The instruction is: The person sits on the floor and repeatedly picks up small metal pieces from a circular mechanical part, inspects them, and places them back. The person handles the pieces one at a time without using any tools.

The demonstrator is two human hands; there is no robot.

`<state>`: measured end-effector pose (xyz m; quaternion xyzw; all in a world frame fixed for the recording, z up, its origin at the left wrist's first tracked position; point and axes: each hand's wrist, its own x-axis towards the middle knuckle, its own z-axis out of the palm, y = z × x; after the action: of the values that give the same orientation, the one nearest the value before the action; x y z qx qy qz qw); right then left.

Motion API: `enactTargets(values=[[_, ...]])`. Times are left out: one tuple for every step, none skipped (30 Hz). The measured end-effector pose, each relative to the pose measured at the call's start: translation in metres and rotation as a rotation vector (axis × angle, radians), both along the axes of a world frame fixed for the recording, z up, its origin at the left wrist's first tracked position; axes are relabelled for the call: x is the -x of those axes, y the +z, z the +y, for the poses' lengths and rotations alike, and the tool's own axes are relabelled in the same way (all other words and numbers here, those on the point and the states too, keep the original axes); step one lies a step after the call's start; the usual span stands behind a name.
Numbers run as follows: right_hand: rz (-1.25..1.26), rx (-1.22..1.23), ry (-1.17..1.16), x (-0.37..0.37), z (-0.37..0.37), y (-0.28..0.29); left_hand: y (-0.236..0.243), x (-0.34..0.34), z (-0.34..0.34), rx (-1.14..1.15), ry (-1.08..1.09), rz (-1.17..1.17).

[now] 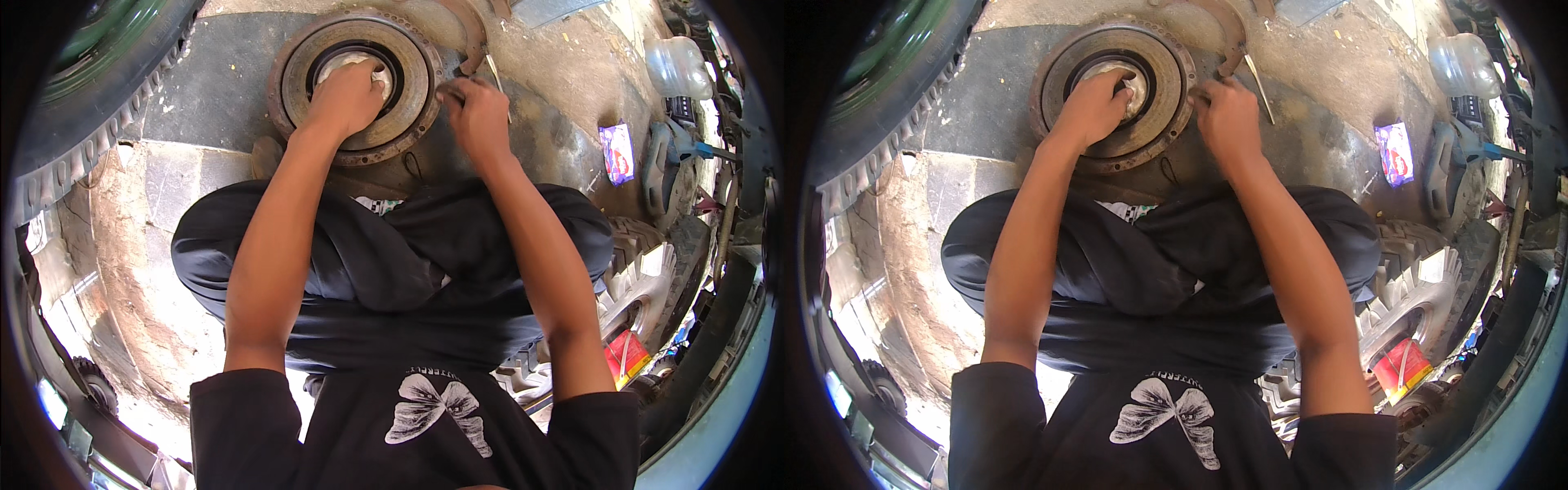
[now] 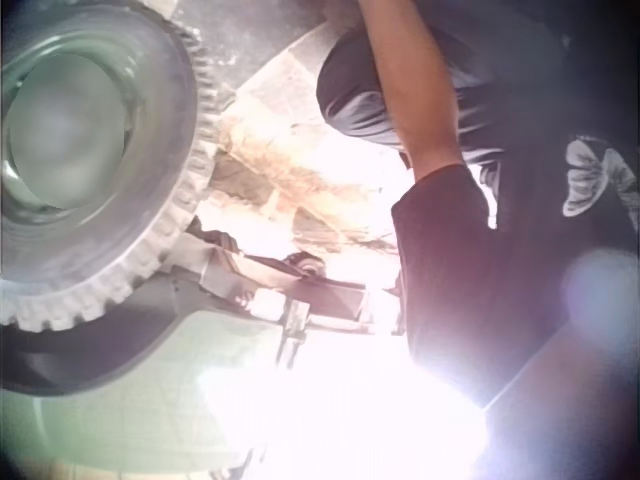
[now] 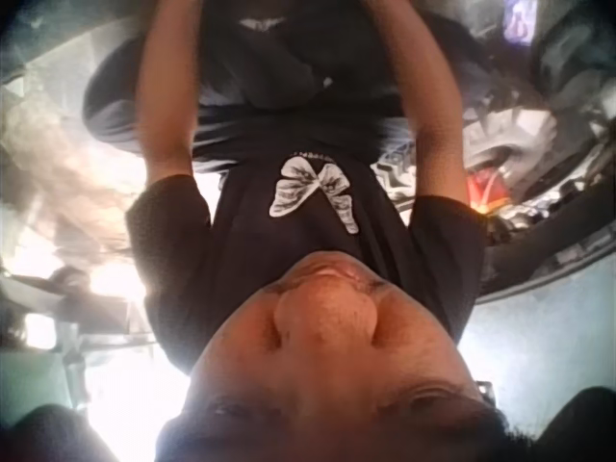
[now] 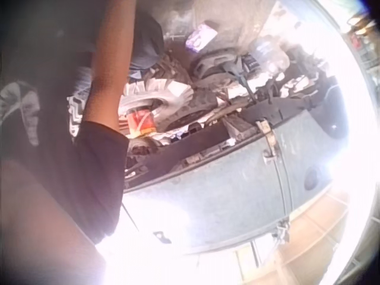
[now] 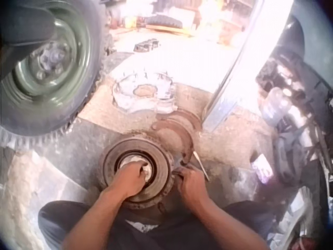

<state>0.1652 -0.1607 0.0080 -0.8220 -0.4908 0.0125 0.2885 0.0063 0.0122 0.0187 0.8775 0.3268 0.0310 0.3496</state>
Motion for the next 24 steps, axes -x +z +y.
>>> enactTargets(values=[[-0.026, -0.025, -0.022, -0.001, 0.007, -0.002, 0.001, 0.000, 0.001, -0.016, -0.017, 0.004], [-0.051, -0.050, -0.045, -0.001, 0.010, -0.003, -0.001, 0.001, 0.000, -0.008, -0.014, 0.008], [-0.016, -0.002, -0.027, 0.002, 0.003, -0.002, -0.004, 0.001, -0.003, 0.001, -0.012, 0.012], [0.019, 0.040, -0.006, 0.008, -0.006, 0.003, -0.004, 0.002, -0.002, 0.004, -0.008, 0.017], [0.054, 0.083, 0.014, 0.011, -0.010, 0.005, -0.004, 0.004, 0.000, 0.006, -0.007, 0.041], [0.064, 0.068, 0.023, 0.011, -0.006, 0.004, -0.004, 0.005, 0.001, 0.009, -0.007, 0.064], [0.067, 0.058, 0.030, 0.008, -0.006, 0.004, -0.003, 0.004, -0.002, 0.018, -0.009, 0.080], [0.071, 0.049, 0.036, 0.003, -0.005, 0.004, -0.003, 0.002, -0.003, 0.012, -0.019, 0.076], [0.049, 0.030, 0.006, -0.002, -0.001, 0.002, -0.002, -0.001, -0.003, 0.007, -0.029, 0.073], [0.030, 0.004, -0.028, -0.005, 0.007, -0.001, -0.003, -0.003, -0.001, -0.006, -0.043, 0.073], [0.011, -0.022, -0.063, -0.007, 0.010, -0.002, -0.005, -0.004, -0.001, -0.003, -0.055, 0.084], [0.033, 0.001, -0.036, -0.005, 0.004, -0.003, -0.008, -0.002, -0.002, -0.001, -0.068, 0.096], [0.055, 0.021, -0.002, -0.002, -0.003, -0.002, -0.011, 0.000, 0.000, -0.001, -0.074, 0.108], [0.076, 0.041, 0.033, 0.001, -0.006, -0.001, -0.014, 0.002, 0.001, -0.009, -0.067, 0.108], [0.091, 0.020, 0.036, 0.003, -0.005, -0.003, -0.018, 0.006, 0.002, -0.016, -0.061, 0.107], [0.101, 0.003, 0.036, 0.004, -0.007, -0.004, -0.017, 0.005, 0.000, -0.020, -0.057, 0.101], [0.112, -0.014, 0.037, 0.005, -0.008, -0.004, -0.016, 0.003, 0.001, -0.024, -0.067, 0.100], [0.073, -0.031, 0.027, 0.001, -0.003, -0.004, -0.015, 0.000, 0.002, -0.027, -0.076, 0.100], [0.039, -0.050, 0.015, -0.003, 0.004, -0.003, -0.013, -0.001, 0.002, -0.031, -0.088, 0.104], [0.005, -0.068, 0.003, -0.005, 0.008, -0.003, -0.012, -0.001, 0.000, -0.023, -0.091, 0.102], [0.025, -0.034, 0.019, -0.001, 0.001, -0.002, -0.011, -0.002, -0.002, -0.015, -0.093, 0.099], [0.050, 0.000, 0.039, 0.008, -0.008, -0.002, -0.012, 0.001, -0.002, -0.006, -0.092, 0.102], [0.076, 0.033, 0.059, 0.015, -0.012, -0.003, -0.012, 0.006, -0.003, -0.014, -0.082, 0.096], [0.095, 0.028, 0.058, 0.019, -0.010, -0.003, -0.013, 0.012, -0.005, -0.023, -0.071, 0.089]])
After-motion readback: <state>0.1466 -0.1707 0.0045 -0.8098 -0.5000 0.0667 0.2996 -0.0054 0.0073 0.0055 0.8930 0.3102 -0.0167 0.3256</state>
